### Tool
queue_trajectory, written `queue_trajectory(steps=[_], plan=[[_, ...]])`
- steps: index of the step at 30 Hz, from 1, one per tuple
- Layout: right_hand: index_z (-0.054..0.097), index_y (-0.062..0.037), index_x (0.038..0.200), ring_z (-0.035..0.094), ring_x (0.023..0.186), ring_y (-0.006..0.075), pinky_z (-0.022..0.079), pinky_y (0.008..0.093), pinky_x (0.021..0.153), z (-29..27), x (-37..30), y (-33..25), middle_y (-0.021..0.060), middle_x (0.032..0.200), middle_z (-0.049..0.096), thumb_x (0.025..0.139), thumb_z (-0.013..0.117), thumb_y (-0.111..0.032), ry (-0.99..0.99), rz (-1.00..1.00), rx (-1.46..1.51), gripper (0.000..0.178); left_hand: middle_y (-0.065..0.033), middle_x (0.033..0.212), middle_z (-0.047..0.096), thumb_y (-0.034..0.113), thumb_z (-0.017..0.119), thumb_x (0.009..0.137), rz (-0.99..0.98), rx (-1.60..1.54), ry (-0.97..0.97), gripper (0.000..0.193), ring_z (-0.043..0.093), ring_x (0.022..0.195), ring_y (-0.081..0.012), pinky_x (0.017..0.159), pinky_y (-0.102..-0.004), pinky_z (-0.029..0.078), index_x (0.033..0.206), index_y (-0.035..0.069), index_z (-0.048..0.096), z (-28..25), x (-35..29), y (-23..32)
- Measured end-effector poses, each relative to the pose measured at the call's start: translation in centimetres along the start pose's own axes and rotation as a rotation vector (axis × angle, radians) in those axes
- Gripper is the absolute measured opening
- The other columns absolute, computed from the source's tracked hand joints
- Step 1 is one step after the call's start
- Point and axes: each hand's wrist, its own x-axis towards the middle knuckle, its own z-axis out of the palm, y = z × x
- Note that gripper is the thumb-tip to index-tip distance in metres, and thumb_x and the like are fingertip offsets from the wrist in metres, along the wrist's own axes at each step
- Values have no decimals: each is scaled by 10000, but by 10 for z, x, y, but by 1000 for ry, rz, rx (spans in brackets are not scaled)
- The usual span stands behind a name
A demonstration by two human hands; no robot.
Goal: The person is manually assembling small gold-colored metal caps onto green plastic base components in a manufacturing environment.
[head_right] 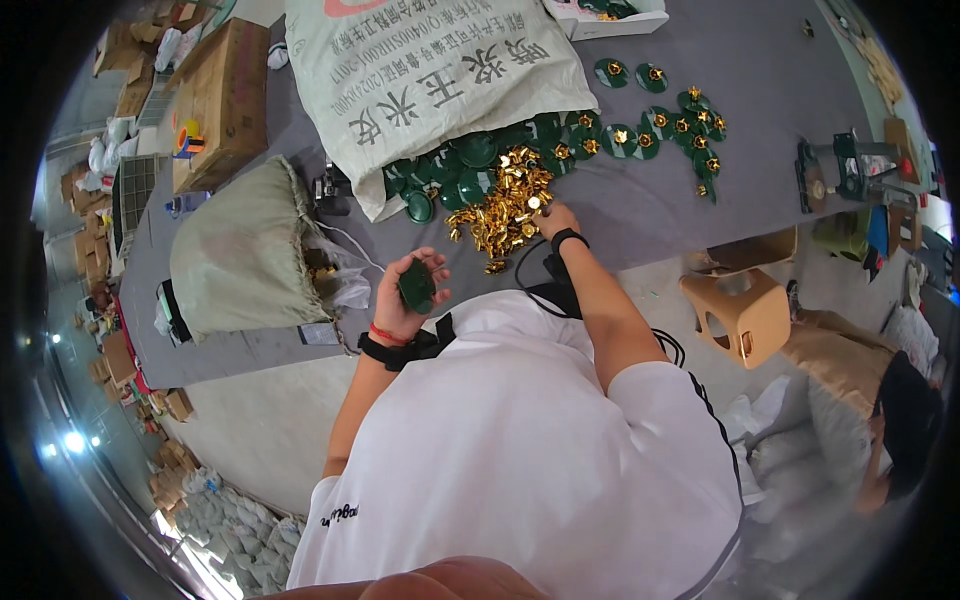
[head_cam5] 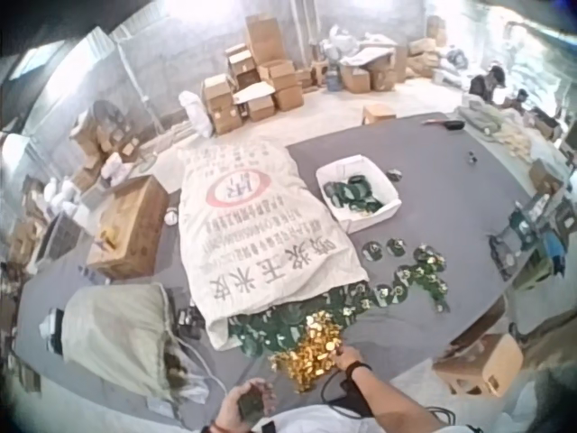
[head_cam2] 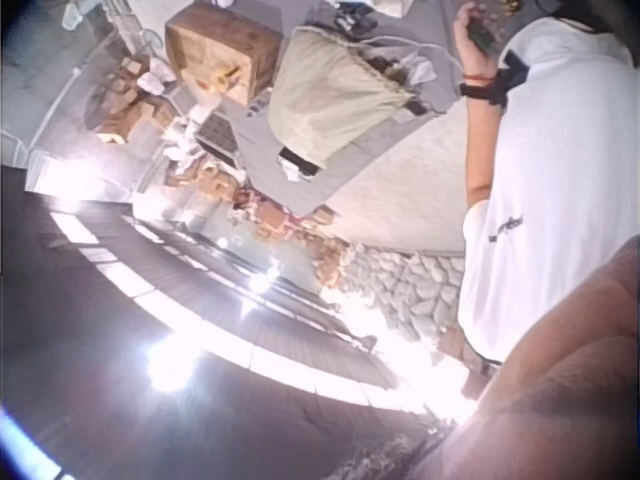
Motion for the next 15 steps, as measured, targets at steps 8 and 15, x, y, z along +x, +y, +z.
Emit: queue_trajectory(steps=[8, 15], plan=[[651, 3, 896, 641, 771, 239, 496, 326, 711, -15, -12, 8, 132, 831, 673, 734, 688, -291, 386, -53, 329, 337, -82, 1096, 571, 373, 487, 858, 28, -119, -36, 383, 523, 1017, -247, 818, -385, 430, 1088, 76, 566, -6, 5, 14], [622, -12, 962, 616, 707, 149, 484, 273, 648, -53, -122, -79, 77, 793, 649, 766, 687, -181, 56, -386, 824, 268, -104, 1083, 583, 372, 463, 871, -42, 1, -130, 416, 544, 1030, -269, 848, -396, 438, 1122, 53, 553, 9, 6, 23]])
